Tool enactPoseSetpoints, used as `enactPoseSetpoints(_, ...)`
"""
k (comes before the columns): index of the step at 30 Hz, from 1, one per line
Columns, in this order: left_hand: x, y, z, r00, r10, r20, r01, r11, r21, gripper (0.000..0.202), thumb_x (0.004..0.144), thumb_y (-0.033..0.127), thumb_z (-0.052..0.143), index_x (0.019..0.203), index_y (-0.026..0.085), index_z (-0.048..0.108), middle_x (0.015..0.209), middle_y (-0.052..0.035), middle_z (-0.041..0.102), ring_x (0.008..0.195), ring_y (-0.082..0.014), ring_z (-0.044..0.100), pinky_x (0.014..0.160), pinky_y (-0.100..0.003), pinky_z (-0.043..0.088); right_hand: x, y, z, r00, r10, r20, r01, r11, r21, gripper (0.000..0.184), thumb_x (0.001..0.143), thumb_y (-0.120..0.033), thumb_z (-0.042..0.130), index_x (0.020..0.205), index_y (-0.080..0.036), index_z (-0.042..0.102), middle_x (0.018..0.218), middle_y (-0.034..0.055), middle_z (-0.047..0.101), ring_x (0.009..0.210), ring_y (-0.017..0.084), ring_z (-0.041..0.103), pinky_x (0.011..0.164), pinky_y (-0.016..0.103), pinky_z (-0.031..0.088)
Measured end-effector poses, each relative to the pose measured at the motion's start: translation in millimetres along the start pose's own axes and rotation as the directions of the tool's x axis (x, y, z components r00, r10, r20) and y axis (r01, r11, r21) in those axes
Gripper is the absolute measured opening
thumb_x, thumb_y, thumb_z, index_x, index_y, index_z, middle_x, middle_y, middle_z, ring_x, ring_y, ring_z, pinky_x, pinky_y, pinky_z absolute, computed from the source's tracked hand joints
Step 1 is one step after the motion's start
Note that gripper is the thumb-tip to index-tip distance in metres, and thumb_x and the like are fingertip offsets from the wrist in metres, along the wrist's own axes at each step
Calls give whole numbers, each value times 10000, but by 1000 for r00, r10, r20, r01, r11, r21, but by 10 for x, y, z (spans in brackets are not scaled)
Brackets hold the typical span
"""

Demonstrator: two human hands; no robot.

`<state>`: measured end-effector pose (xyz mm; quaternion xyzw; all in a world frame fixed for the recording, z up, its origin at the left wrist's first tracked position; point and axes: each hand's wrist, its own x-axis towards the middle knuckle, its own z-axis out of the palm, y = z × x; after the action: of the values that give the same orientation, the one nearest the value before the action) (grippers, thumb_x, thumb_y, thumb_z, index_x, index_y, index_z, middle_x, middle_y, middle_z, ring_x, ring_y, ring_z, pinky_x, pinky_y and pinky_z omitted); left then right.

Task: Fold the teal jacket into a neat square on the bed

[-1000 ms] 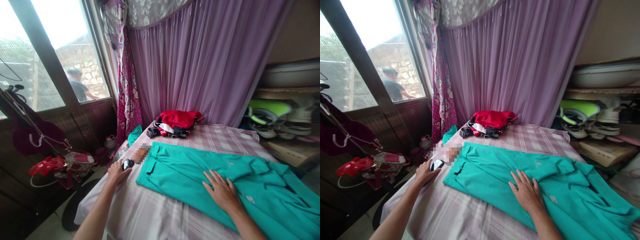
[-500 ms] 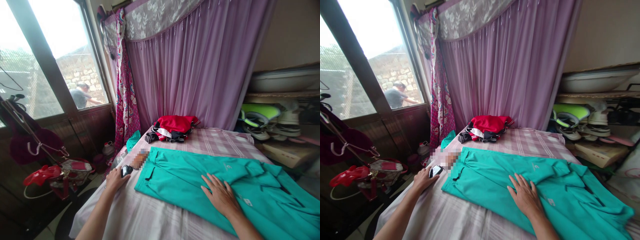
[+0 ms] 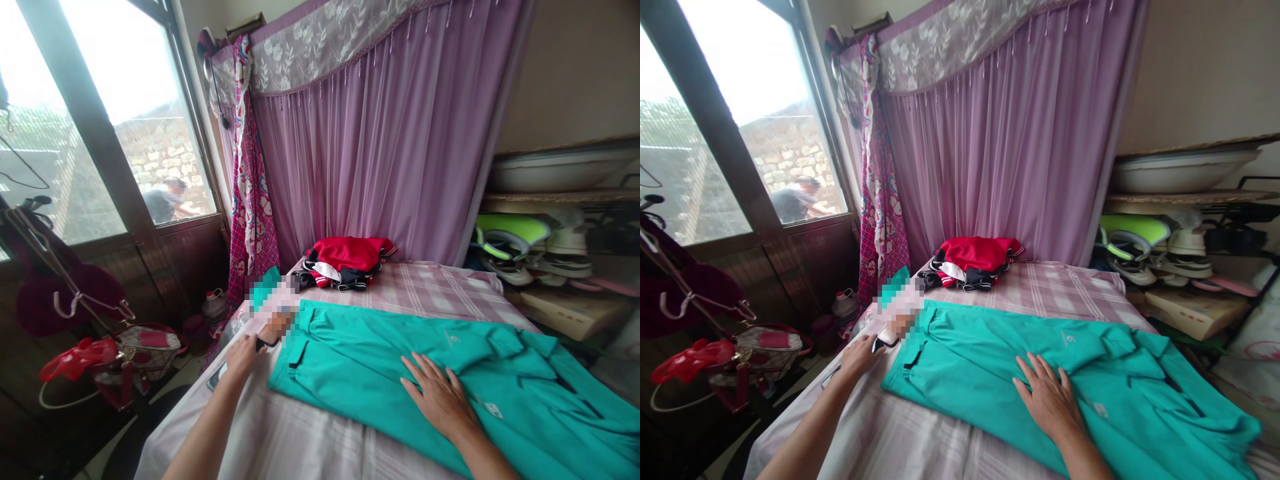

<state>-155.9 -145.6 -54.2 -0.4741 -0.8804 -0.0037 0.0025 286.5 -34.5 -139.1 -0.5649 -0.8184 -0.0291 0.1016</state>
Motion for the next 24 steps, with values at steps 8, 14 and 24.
enactPoseSetpoints(8,-25,560,87,978,186,-93,-192,980,-51,363,930,432,465,1157,259,689,1338,-81,628,1199,-276,585,992,-384,407,-4,1,19,1000,-9,-25,10,1000,13,529,930,-493,425,1412,-319,556,1514,65,480,1406,284,412,1149,577,256)
enactPoseSetpoints(14,-63,689,97,982,171,-81,-174,984,-35,373,912,427,496,1097,189,716,1326,-143,622,1226,-313,565,1033,-419,382,-11,-15,-15,999,-12,-33,13,1000,18,524,929,-476,429,1410,-313,559,1512,69,481,1398,284,425,1147,577,261)
enactPoseSetpoints(24,94,735,-30,994,93,57,-87,991,-102,621,912,639,376,1199,165,655,1196,-190,695,1130,-350,645,912,-438,484,-18,-26,-26,999,-12,-31,13,999,39,513,938,-479,411,1405,-329,560,1520,61,474,1403,280,413,1150,574,245)
